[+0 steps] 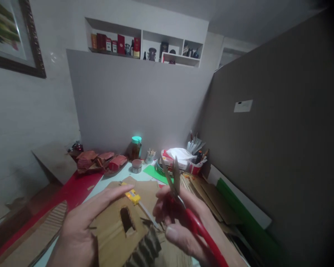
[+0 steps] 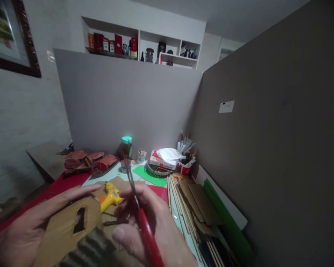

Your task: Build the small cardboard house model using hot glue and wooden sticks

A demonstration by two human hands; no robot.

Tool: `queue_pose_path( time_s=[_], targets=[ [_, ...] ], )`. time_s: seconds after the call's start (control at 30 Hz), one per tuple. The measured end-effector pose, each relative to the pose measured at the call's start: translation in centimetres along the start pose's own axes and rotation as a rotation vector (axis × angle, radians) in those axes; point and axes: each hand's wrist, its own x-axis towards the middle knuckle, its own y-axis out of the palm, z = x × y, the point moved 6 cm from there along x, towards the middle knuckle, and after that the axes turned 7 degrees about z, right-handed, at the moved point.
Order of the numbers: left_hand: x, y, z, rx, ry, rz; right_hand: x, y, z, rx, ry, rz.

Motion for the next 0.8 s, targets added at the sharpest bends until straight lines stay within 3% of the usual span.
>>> queue_pose_path(
  time_s=[0.1, 0.3, 0.5, 0.73, 0.8],
  targets=[
    [-0.2, 0.5, 1.1, -0.061, -0.109, 0.042, -0.1, 0.7, 0.8, -0.035, -0.049, 0.019],
    [-0.1, 0.4, 1.7, 0.122, -0.102, 0.037, 0.0, 1.0, 0.5, 0.033, -0.017, 0.031],
    [0.2, 0.5, 2.6, 0.116, -0.202, 0.144, 0.1, 0.0, -0.1, 0.166, -0.071, -0.007],
    [0.0, -0.7, 5.8, 0.258, -0.082, 0.411, 0.4, -0.9, -0.4, 0.191, -0.115, -0.046],
    [-0.2, -0.9, 6.2, 0.329, -0.054, 0.441, 0.6, -0.8, -0.5, 0.186, -0.114, -0.045]
  ],
)
